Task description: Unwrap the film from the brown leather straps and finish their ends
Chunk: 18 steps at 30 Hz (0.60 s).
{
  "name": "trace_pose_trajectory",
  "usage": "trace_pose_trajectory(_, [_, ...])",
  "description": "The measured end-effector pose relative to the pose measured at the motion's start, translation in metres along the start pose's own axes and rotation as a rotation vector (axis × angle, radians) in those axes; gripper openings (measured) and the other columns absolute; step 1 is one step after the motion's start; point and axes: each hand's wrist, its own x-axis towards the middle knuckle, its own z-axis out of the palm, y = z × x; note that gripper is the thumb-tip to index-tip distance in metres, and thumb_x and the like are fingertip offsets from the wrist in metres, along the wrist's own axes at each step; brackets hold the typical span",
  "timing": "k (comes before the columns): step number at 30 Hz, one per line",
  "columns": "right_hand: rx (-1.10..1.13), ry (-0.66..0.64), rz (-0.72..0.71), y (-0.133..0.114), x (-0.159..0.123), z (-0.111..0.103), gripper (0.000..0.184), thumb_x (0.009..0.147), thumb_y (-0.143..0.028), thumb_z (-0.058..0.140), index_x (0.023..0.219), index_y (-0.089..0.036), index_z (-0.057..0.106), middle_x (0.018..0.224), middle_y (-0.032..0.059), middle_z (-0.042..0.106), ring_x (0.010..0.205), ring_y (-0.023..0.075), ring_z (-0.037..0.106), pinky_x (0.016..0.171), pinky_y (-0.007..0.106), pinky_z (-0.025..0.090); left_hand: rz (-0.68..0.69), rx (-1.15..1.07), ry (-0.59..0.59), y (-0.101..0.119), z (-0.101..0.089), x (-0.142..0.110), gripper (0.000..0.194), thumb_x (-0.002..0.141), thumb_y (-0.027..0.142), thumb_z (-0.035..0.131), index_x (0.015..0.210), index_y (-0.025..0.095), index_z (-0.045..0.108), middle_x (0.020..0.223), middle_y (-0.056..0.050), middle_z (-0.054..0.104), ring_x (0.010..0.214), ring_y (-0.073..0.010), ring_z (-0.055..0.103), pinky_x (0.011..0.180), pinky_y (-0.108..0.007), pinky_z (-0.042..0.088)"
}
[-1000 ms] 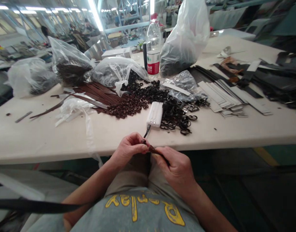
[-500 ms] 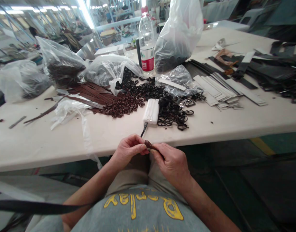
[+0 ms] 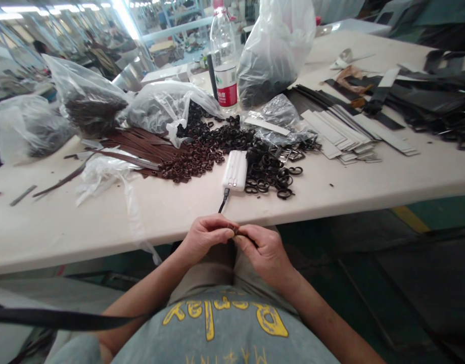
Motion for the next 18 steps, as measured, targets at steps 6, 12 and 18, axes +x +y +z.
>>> trace_pose_trajectory(6, [-0.191,-0.142,0.089,-0.004,-0.001,-0.010,0.022,0.098,-0.032,0.052,0.111,-0.020,0.065,0.102,0.0049,0.073,0.091,0.0225,0.069,0.077,0.032,0.048,0.109,0.089,0.165,0.002,-0.014,0.001,0.018,0.071,0.033,0.080,0.079,0.017,0.079,0.069,-0.002,0.067,0.055,-0.0089,0.054,0.052,-0.020,0.042])
trace_pose_trajectory(12, [-0.404,-0.191,0.067,-0.006,-0.006,-0.007,0.021,0.097,-0.035,0.052,0.100,-0.018,0.064,0.090,0.0057,0.071,0.078,0.0229,0.068,0.065,0.031,0.040,0.126,0.116,0.189,0.001,-0.018,-0.003,0.012,0.071,0.030,0.078,0.075,0.019,0.079,0.066,-0.001,0.066,0.054,-0.0086,0.054,0.051,-0.019,0.043])
trace_pose_trajectory(18, [-0.362,-0.190,0.097,-0.006,-0.003,-0.001,0.027,0.100,-0.036,0.045,0.083,-0.020,0.060,0.077,0.0025,0.066,0.068,0.0178,0.061,0.061,0.028,0.034,0.147,0.113,0.189,0.000,-0.019,-0.004,0.012,0.074,0.030,0.077,0.078,0.019,0.079,0.069,-0.001,0.067,0.054,-0.0084,0.054,0.052,-0.019,0.045])
